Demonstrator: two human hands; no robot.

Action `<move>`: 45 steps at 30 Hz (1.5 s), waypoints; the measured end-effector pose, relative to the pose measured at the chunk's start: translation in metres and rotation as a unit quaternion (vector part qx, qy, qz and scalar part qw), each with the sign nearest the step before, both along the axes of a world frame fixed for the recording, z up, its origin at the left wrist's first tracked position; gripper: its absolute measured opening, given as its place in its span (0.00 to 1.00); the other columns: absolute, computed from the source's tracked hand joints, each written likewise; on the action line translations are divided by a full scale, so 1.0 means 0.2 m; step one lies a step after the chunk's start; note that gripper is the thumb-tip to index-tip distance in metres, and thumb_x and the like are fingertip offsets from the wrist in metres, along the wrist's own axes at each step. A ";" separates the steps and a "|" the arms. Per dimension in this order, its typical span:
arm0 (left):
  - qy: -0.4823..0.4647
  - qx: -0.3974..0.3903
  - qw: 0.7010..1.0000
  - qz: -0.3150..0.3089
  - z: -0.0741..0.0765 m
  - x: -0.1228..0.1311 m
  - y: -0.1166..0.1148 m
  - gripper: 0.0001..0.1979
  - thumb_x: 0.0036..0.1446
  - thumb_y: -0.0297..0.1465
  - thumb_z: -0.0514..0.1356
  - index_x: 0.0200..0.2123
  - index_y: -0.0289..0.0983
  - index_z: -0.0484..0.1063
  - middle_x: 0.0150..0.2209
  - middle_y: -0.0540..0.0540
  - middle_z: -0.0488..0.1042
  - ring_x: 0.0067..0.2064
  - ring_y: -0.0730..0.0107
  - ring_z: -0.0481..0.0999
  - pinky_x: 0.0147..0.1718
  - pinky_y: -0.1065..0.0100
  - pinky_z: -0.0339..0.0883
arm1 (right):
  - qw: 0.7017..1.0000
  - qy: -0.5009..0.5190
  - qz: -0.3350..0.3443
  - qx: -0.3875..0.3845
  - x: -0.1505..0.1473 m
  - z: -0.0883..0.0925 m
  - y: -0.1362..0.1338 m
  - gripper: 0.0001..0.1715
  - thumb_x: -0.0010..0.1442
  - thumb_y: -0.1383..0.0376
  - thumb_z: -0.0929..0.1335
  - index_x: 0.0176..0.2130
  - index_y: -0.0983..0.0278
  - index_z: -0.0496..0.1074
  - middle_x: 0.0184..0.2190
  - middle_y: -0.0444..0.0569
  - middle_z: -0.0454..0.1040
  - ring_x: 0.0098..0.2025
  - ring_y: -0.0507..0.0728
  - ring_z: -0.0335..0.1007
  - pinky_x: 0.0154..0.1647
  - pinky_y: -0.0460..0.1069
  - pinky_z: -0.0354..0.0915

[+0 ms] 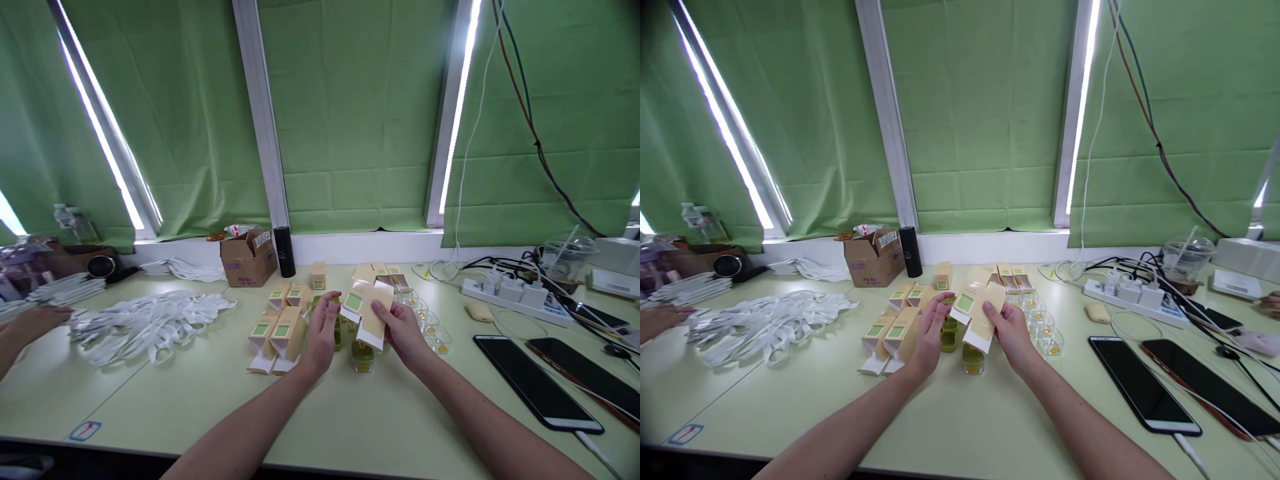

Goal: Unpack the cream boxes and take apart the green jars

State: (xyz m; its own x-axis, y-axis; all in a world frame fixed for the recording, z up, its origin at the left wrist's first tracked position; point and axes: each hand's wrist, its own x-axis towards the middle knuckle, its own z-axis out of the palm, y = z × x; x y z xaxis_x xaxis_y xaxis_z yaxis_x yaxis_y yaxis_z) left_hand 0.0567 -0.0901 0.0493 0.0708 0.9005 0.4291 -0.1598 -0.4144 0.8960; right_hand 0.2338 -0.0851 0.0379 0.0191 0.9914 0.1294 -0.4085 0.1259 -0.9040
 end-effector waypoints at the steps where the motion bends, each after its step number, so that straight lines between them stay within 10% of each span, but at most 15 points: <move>1: 0.001 -0.008 1.000 0.001 0.00 0.00 0.01 0.25 0.66 0.53 0.58 0.52 0.39 0.70 0.38 0.45 0.81 0.40 0.62 0.81 0.41 0.62 0.75 | 1.000 0.001 -0.003 -0.002 0.00 0.00 0.00 0.30 0.46 0.43 0.81 0.38 0.62 0.81 0.35 0.54 0.85 0.36 0.66 0.83 0.32 0.56 0.76; 13: 0.063 -0.008 0.998 0.001 -0.02 0.00 0.06 0.23 0.57 0.50 0.69 0.42 0.36 0.76 0.38 0.43 0.81 0.36 0.66 0.78 0.35 0.66 0.73 | 0.997 -0.045 -0.028 0.050 -0.02 -0.02 0.01 0.31 0.48 0.41 0.80 0.38 0.62 0.81 0.38 0.54 0.85 0.36 0.64 0.81 0.36 0.56 0.76; 19: 0.080 0.082 0.987 0.109 0.02 -0.03 0.09 0.17 0.59 0.47 0.68 0.38 0.39 0.75 0.35 0.45 0.78 0.37 0.63 0.75 0.40 0.61 0.71 | 0.989 -0.061 -0.047 0.126 0.00 -0.03 0.02 0.30 0.53 0.44 0.78 0.46 0.60 0.78 0.43 0.53 0.83 0.39 0.61 0.78 0.33 0.51 0.71; 25: 0.207 0.361 0.870 0.266 0.07 -0.15 0.12 0.02 0.60 0.34 0.67 0.37 0.47 0.81 0.42 0.43 0.83 0.51 0.48 0.71 0.56 0.44 0.60 | 0.973 -0.141 -0.143 0.114 0.02 -0.08 0.06 0.22 0.50 0.52 0.78 0.42 0.60 0.78 0.38 0.51 0.81 0.39 0.61 0.76 0.37 0.52 0.71; 34: 0.324 0.553 0.675 0.366 0.09 -0.15 0.12 0.14 0.57 0.21 0.67 0.41 0.48 0.81 0.39 0.49 0.85 0.46 0.55 0.74 0.49 0.52 0.62 | 0.964 -0.211 -0.140 0.085 0.02 -0.11 0.05 0.18 0.50 0.57 0.74 0.40 0.64 0.78 0.26 0.48 0.79 0.27 0.58 0.73 0.23 0.48 0.63; 40: 0.288 0.448 0.773 0.344 0.13 -0.14 0.19 0.06 0.62 0.25 0.64 0.39 0.42 0.80 0.39 0.46 0.84 0.46 0.56 0.78 0.49 0.53 0.70 | 0.953 -0.248 -0.127 0.120 0.00 -0.12 0.06 0.18 0.60 0.50 0.71 0.36 0.62 0.76 0.23 0.47 0.77 0.26 0.57 0.73 0.26 0.49 0.64; 45: 0.267 0.174 0.896 0.309 0.21 -0.10 0.37 0.08 0.62 0.37 0.64 0.37 0.39 0.75 0.38 0.46 0.81 0.37 0.64 0.80 0.38 0.64 0.73 | 0.943 -0.274 -0.112 0.152 -0.02 -0.12 0.03 0.13 0.63 0.54 0.70 0.36 0.61 0.76 0.25 0.47 0.77 0.27 0.57 0.73 0.31 0.50 0.66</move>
